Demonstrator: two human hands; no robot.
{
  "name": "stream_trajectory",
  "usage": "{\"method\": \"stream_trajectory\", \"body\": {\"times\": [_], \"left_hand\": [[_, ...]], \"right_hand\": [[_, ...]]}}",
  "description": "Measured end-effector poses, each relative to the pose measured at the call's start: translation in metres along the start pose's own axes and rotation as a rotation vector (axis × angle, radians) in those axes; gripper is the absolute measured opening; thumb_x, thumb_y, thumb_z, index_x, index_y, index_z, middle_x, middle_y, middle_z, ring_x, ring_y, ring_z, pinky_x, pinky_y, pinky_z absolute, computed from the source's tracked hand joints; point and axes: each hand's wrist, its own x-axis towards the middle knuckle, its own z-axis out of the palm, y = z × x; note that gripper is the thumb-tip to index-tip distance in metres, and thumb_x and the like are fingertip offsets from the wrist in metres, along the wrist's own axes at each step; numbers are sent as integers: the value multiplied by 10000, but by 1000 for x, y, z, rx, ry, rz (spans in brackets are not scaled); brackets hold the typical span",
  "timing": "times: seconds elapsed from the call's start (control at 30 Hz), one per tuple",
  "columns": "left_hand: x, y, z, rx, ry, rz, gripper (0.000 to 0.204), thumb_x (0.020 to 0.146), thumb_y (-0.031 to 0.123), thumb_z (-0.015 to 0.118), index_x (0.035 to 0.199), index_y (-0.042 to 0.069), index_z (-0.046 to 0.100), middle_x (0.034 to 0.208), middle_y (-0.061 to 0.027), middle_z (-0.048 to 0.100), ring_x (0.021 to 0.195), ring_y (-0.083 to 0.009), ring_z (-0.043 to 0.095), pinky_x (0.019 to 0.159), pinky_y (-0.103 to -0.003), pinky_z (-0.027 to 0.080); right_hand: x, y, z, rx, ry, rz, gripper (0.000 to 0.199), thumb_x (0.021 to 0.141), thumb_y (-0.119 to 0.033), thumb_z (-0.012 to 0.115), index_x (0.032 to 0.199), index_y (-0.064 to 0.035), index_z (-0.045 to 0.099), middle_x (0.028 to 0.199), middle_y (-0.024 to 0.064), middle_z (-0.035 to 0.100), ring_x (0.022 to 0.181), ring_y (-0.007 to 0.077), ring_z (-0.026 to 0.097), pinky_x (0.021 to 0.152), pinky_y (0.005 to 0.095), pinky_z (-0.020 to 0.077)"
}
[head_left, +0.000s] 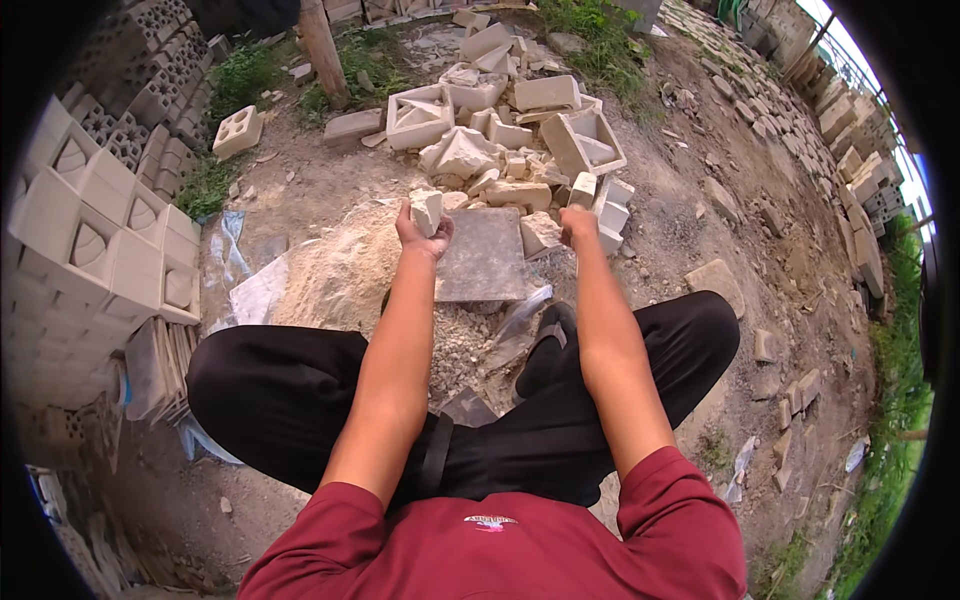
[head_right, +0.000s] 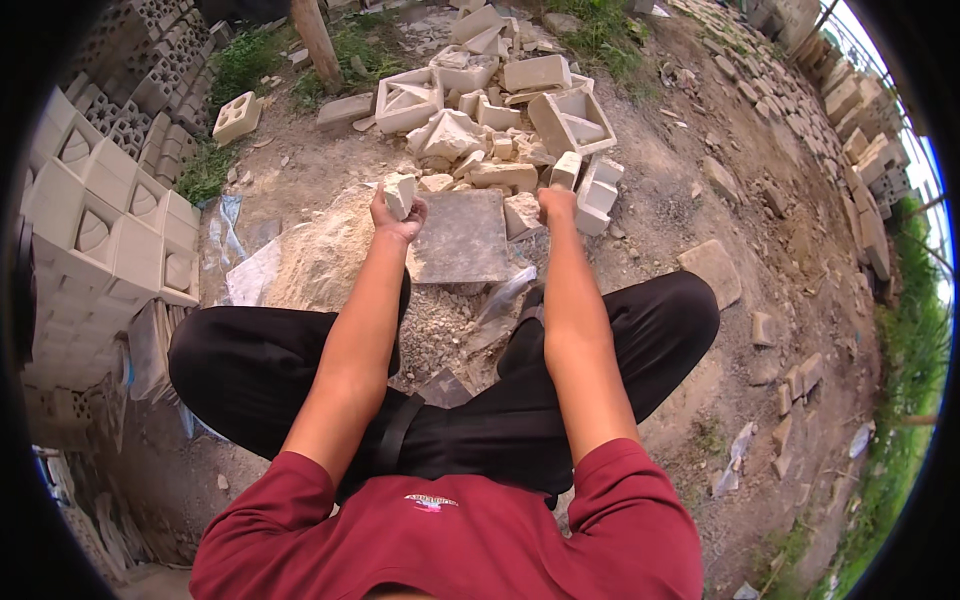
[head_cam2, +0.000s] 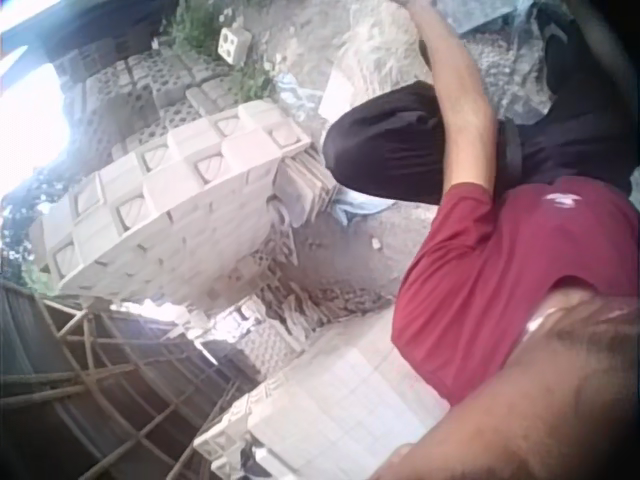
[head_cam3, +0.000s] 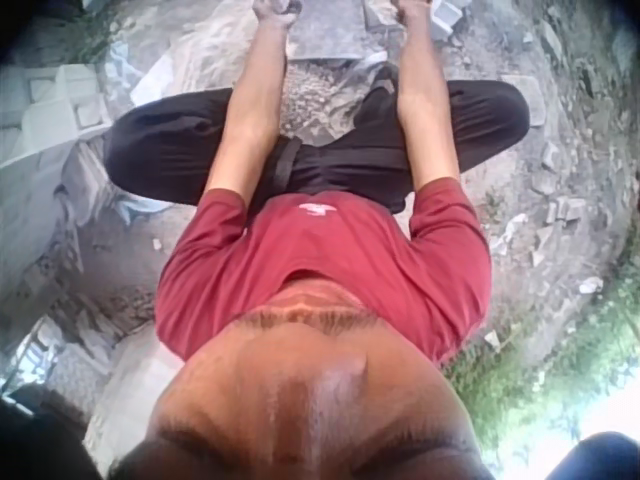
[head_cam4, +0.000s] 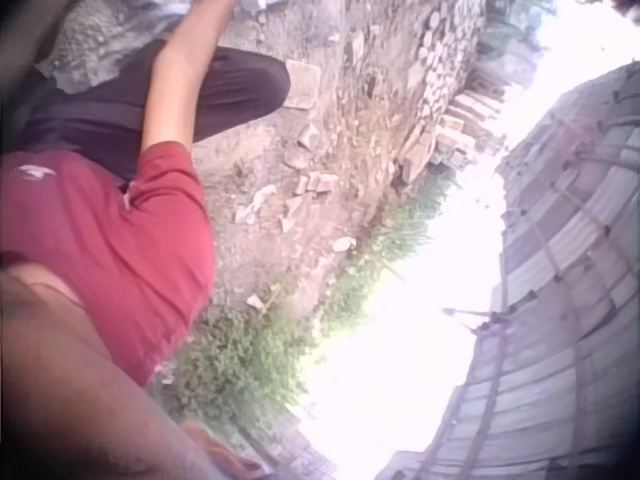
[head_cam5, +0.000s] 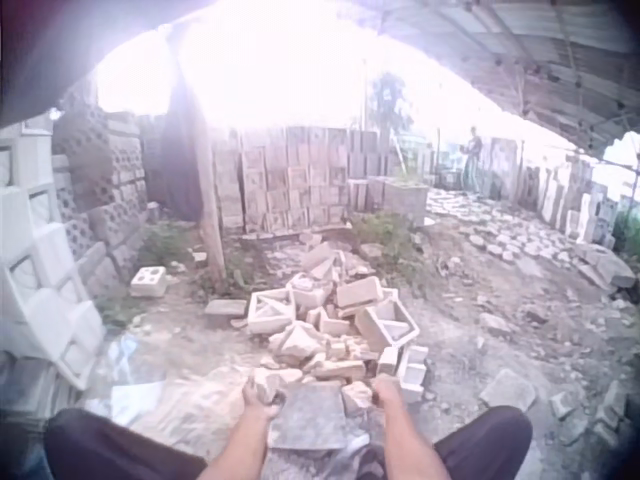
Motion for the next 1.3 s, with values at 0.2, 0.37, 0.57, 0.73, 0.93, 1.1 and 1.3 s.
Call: {"method": "stream_trajectory", "body": {"times": [0.2, 0.37, 0.57, 0.73, 0.93, 1.1, 1.3], "left_hand": [[-1, -55, 45, 18, -232, -213, 635, 852, 661, 503, 1070, 72, 595, 945, -101, 599, 775, -213, 562, 603, -318, 505], [25, -38, 8, 620, -161, -87, 580, 858, 646, 533, 1119, 133, 595, 963, -31, 658, 826, -200, 615, 616, -331, 500], [54, -59, -7, 1223, -110, 32, 712, 657, 191, 888, 1228, 15, 499, 1043, -157, 651, 979, -183, 636, 812, -395, 523], [73, -53, -25, 1852, -353, 264, 815, 635, 232, 877, 1301, -7, 472, 1048, -189, 654, 926, -242, 660, 784, -330, 533], [70, -56, -35, 1641, -217, 295, 726, 748, 380, 793, 1267, -48, 520, 989, -164, 681, 859, -226, 671, 765, -340, 538], [41, -88, -44, 1759, -485, 318, 654, 744, 392, 760, 1226, -14, 586, 1069, -178, 666, 982, -285, 650, 851, -361, 511], [27, -84, -46, 2257, -490, 736, 600, 712, 269, 740, 1269, 111, 583, 1246, -145, 539, 1155, -334, 506, 962, -439, 423]], "right_hand": [[16, 3, -39, -91, 146, -315, 453, 759, -336, 771, 834, 89, 631, 757, 157, 654, 573, 214, 647, 457, 331, 509], [-39, 40, 13, 251, -290, -137, 357, 806, -242, 756, 909, 49, 578, 716, 80, 602, 527, 172, 599, 469, 312, 493], [-35, 89, 17, 209, -397, -51, 321, 810, -212, 742, 884, 48, 569, 748, 83, 609, 560, 178, 622, 486, 318, 513], [-30, 81, 29, -111, -352, -84, 432, 805, -298, 747, 873, 94, 577, 707, 111, 621, 552, 201, 625, 496, 337, 518], [-12, 91, 43, 84, -329, -20, 383, 830, -259, 724, 934, 82, 583, 713, 114, 618, 581, 214, 647, 495, 331, 529], [3, 104, 39, 156, -369, 7, 201, 817, -120, 663, 843, 71, 604, 710, 103, 622, 588, 218, 653, 510, 336, 532], [-9, 95, 43, 141, -436, -10, 204, 807, -119, 664, 834, 76, 609, 721, 111, 629, 582, 219, 651, 507, 338, 528]]}}
